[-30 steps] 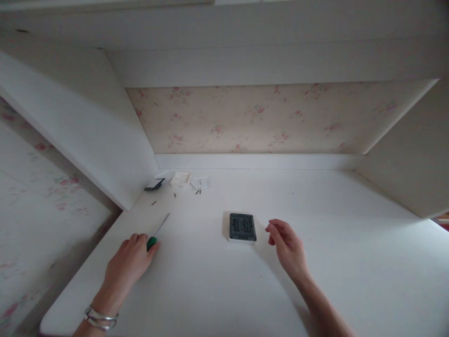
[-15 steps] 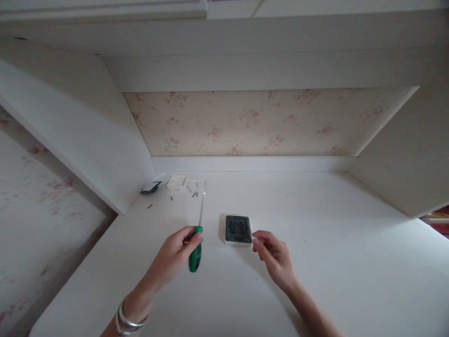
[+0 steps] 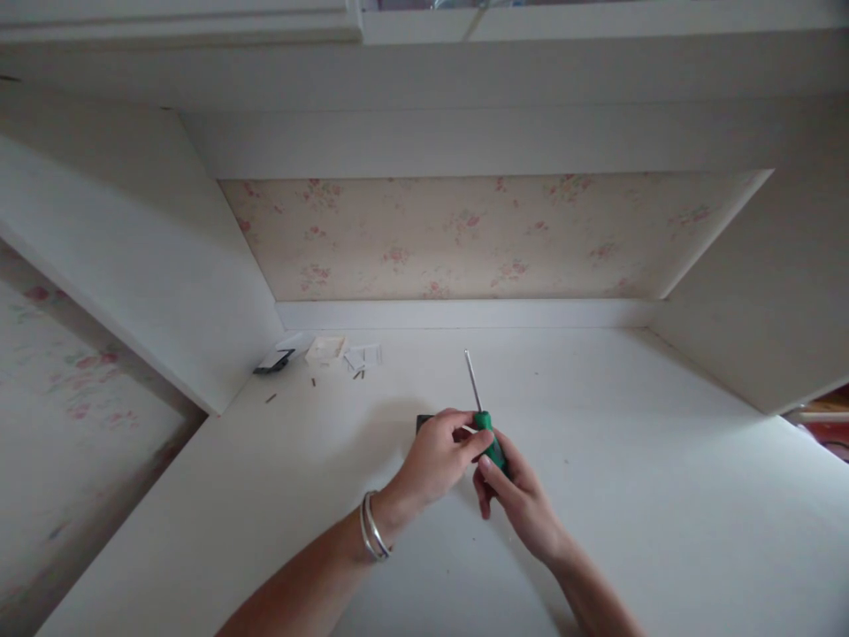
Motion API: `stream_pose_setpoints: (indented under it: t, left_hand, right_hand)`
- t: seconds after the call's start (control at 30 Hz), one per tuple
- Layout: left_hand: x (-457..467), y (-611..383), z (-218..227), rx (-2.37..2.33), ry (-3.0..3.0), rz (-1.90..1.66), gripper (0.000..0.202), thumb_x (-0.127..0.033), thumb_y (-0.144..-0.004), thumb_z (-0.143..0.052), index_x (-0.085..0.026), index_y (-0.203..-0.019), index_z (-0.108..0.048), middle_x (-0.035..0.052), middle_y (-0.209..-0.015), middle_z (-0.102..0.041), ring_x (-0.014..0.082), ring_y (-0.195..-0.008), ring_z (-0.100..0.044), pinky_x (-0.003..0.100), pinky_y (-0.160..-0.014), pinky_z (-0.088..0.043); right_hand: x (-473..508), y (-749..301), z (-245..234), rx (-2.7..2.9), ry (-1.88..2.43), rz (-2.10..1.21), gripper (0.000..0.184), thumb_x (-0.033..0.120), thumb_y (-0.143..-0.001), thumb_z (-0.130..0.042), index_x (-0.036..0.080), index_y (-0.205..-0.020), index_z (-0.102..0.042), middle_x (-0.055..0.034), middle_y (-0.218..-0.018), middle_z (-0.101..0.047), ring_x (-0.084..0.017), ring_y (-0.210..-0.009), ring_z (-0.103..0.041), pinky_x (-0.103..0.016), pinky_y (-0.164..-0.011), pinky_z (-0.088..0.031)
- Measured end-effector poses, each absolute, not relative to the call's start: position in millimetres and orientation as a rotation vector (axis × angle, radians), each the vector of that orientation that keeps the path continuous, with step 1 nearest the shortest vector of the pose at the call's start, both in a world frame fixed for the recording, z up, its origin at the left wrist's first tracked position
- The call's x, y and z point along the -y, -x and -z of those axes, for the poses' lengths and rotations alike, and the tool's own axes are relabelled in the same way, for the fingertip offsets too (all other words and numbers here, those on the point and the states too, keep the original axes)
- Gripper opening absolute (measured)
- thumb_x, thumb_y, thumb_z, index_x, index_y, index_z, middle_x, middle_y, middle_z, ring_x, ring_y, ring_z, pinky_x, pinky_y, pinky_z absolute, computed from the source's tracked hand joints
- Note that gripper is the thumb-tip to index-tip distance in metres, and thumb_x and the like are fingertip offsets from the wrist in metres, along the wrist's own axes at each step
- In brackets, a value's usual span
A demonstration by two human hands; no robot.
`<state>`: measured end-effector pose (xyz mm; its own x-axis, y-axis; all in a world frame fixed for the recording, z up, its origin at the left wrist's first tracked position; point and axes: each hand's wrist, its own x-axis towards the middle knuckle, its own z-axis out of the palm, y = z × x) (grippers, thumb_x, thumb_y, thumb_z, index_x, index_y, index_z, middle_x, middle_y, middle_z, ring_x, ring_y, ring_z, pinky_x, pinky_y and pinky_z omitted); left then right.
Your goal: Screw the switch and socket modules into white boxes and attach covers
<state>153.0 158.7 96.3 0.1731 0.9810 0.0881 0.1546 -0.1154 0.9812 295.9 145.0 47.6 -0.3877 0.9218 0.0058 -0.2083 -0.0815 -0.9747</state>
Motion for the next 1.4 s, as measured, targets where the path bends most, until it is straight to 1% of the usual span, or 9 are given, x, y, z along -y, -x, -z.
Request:
stream_pose_setpoints:
  t: [0.07,0.2,0.3,0.4,0.57,0.73,0.87,1.2,1.4]
  left_hand:
    - [-170.4,-142.0,-91.3,-1.239,-1.654,-1.098,0.026,-0.036,-0.082,-0.061,-0.018,-0.099,-0.069,0.0070,-0.104,-0.063,0.0156,-0.080,-0.062,0.025,-0.074,-0.050]
    - [-196.5,-87.9,-71.1,-1.666,-1.844,-1.030,0.023,-0.031,-0.087,-0.051,-0.018,-0.088,-0.070,0.0057,-0.091,-0.067,0.0172,-0.078,-0.063,0.027,-0.075,-0.049]
    - [-210.2,-35.3,-54.9,-2.205,-1.924,-0.730,0.023,-0.029,-0.089,-0.046,-0.020,-0.091,-0.068,0.0037,-0.096,-0.067,0.0172,-0.083,-0.062,0.026,-0.078,-0.047]
    - [-216.4,7.4,-45.7,-2.442,-1.823,-0.617,0.025,-0.027,-0.089,-0.043,-0.018,-0.096,-0.066,0.0085,-0.106,-0.063,0.0223,-0.092,-0.061,0.030,-0.079,-0.046]
    - [-223.4,35.6,-37.8,-2.553,-1.803,-0.437,0.031,-0.034,-0.088,-0.045,-0.016,-0.105,-0.064,0.0125,-0.110,-0.059,0.0260,-0.091,-0.061,0.033,-0.076,-0.046]
    - [-231.5,35.1,-28.3,-2.532,-1.845,-0.384,0.035,-0.039,-0.089,-0.042,-0.019,-0.106,-0.065,0.0121,-0.110,-0.059,0.0277,-0.090,-0.061,0.034,-0.072,-0.046]
    - [-236.9,34.8,-23.1,-2.552,-1.811,-0.397,0.033,-0.038,-0.090,-0.040,-0.021,-0.098,-0.068,0.0096,-0.108,-0.060,0.0252,-0.086,-0.062,0.032,-0.068,-0.046]
    - [-224.3,35.4,-28.0,-2.599,-1.786,-0.496,0.029,-0.029,-0.092,-0.039,-0.018,-0.098,-0.065,0.0095,-0.106,-0.061,0.0235,-0.092,-0.061,0.030,-0.073,-0.046]
    - [-193.9,14.7,-40.3,-2.278,-1.934,-0.893,0.023,-0.029,-0.091,-0.042,-0.017,-0.096,-0.061,0.0070,-0.103,-0.061,0.0199,-0.089,-0.062,0.029,-0.080,-0.046]
  right_hand:
    - [-149.0,-298.5,-46.8,1.163,0.921,-1.570,0.039,0.043,-0.087,-0.055,0.024,-0.120,-0.047,0.0035,-0.067,-0.048,-0.009,-0.048,-0.041,-0.020,-0.036,-0.036]
    - [-158.1,-306.8,-45.5,0.954,1.026,-1.379,0.025,0.042,-0.081,-0.062,0.023,-0.095,-0.054,0.0041,-0.067,-0.047,-0.007,-0.047,-0.038,-0.019,-0.035,-0.031]
    - [-162.1,-309.7,-43.3,0.918,1.091,-1.287,0.022,0.041,-0.079,-0.063,0.022,-0.084,-0.054,0.0050,-0.062,-0.045,-0.008,-0.046,-0.038,-0.020,-0.037,-0.031]
    - [-161.7,-306.9,-40.4,0.935,1.109,-1.298,0.023,0.042,-0.079,-0.063,0.022,-0.090,-0.056,0.0054,-0.061,-0.045,-0.008,-0.046,-0.038,-0.020,-0.037,-0.032]
    - [-158.6,-299.9,-36.0,1.020,1.153,-1.310,0.038,0.043,-0.080,-0.062,0.022,-0.111,-0.055,0.0066,-0.056,-0.043,-0.009,-0.047,-0.037,-0.021,-0.039,-0.034]
    - [-161.4,-299.1,-30.5,1.037,1.203,-1.307,0.040,0.045,-0.080,-0.061,0.022,-0.111,-0.055,0.0076,-0.053,-0.042,-0.010,-0.045,-0.037,-0.022,-0.040,-0.033]
    - [-165.2,-299.5,-26.6,1.043,1.222,-1.315,0.039,0.046,-0.080,-0.061,0.021,-0.109,-0.055,0.0076,-0.052,-0.041,-0.010,-0.045,-0.036,-0.022,-0.040,-0.031]
    - [-167.9,-297.5,-24.1,1.091,1.294,-1.295,0.041,0.046,-0.082,-0.059,0.020,-0.114,-0.054,0.0074,-0.051,-0.041,-0.010,-0.045,-0.036,-0.023,-0.042,-0.031]
    - [-169.4,-293.7,-20.2,1.083,1.305,-1.323,0.042,0.048,-0.081,-0.060,0.020,-0.112,-0.055,0.0078,-0.050,-0.042,-0.010,-0.043,-0.036,-0.023,-0.042,-0.030]
